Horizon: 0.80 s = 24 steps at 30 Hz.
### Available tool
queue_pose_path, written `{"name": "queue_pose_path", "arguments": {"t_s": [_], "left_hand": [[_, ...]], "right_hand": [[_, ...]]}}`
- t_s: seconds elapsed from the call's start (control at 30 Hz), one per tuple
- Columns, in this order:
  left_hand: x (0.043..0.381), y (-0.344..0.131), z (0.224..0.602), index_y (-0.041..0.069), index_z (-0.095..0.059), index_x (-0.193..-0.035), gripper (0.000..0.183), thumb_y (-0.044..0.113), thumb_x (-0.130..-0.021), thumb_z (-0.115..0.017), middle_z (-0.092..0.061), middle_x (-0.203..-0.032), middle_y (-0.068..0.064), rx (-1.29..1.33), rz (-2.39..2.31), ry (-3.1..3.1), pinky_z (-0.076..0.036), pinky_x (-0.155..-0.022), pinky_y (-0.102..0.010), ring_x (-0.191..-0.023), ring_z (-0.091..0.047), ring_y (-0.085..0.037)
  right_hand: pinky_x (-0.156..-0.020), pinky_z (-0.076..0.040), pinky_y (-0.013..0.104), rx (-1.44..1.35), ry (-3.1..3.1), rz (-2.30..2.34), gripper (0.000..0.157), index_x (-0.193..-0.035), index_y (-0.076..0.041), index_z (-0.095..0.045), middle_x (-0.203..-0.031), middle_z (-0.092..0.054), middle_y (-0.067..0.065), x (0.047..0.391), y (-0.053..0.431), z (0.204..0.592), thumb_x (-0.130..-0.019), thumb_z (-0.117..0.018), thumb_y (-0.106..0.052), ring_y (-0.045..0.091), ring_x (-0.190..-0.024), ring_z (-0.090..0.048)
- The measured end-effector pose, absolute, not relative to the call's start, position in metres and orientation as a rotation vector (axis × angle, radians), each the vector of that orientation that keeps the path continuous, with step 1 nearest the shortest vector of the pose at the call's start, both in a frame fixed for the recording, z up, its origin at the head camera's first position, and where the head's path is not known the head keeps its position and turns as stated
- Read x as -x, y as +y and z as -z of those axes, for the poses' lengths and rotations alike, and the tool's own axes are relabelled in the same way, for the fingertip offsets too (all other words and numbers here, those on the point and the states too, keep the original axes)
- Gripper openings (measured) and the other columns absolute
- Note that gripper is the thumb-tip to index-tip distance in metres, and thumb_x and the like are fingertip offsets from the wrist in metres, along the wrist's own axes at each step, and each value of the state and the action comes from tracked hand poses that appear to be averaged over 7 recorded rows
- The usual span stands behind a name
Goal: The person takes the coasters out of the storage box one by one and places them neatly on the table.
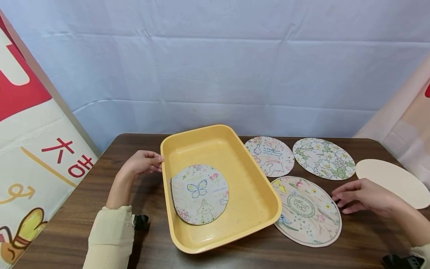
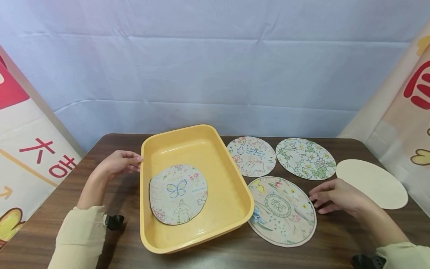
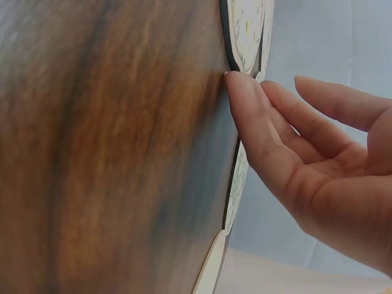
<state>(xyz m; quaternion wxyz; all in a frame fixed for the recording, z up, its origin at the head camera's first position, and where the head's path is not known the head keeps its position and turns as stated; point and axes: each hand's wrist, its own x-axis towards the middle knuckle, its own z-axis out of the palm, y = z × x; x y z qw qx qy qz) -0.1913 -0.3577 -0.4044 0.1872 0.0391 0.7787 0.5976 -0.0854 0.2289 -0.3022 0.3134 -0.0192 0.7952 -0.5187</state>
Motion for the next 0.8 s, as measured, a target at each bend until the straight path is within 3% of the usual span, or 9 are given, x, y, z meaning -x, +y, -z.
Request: {"name": "queue_pose_path", "arguments": {"t_s": [0.17,0.4,0.8], "left_hand": [[0.1914,-0.3582,0.4048,-0.012,-0.052,-0.114,0.037,0.019,-0.094,-0.052,-0.064,-0.074,0.000,-0.115,-1.679,2.195,-0.046,-0.061,-0.027,-0.072,-0.065,-0.013],[0.1912,-0.3581,0.4049,-0.013,-0.052,-0.113,0.036,0.018,-0.094,-0.052,-0.064,-0.074,0.000,-0.120,-1.684,2.195,-0.045,-0.059,-0.026,-0.071,-0.065,-0.012],[0.1908,-0.3578,0.4045,-0.014,-0.051,-0.114,0.037,0.018,-0.094,-0.052,-0.064,-0.073,0.000,-0.113,-1.700,2.177,-0.044,-0.057,-0.024,-0.070,-0.065,-0.012]], "right_hand": [[-0.069,-0.052,0.034,0.063,2.049,1.385,0.029,-0.102,-0.002,-0.067,-0.095,-0.065,0.004,0.0837,0.2288,0.3021,-0.096,-0.038,0.001,0.017,-0.082,-0.063],[-0.070,-0.051,0.035,0.060,2.053,1.362,0.028,-0.102,0.006,-0.064,-0.093,-0.065,0.007,0.0815,0.2277,0.3016,-0.097,-0.037,0.000,0.018,-0.083,-0.063],[-0.072,-0.051,0.036,0.082,2.001,1.390,0.029,-0.103,0.006,-0.063,-0.094,-0.064,0.009,0.0827,0.2287,0.3025,-0.097,-0.036,-0.001,0.020,-0.085,-0.063]]}}
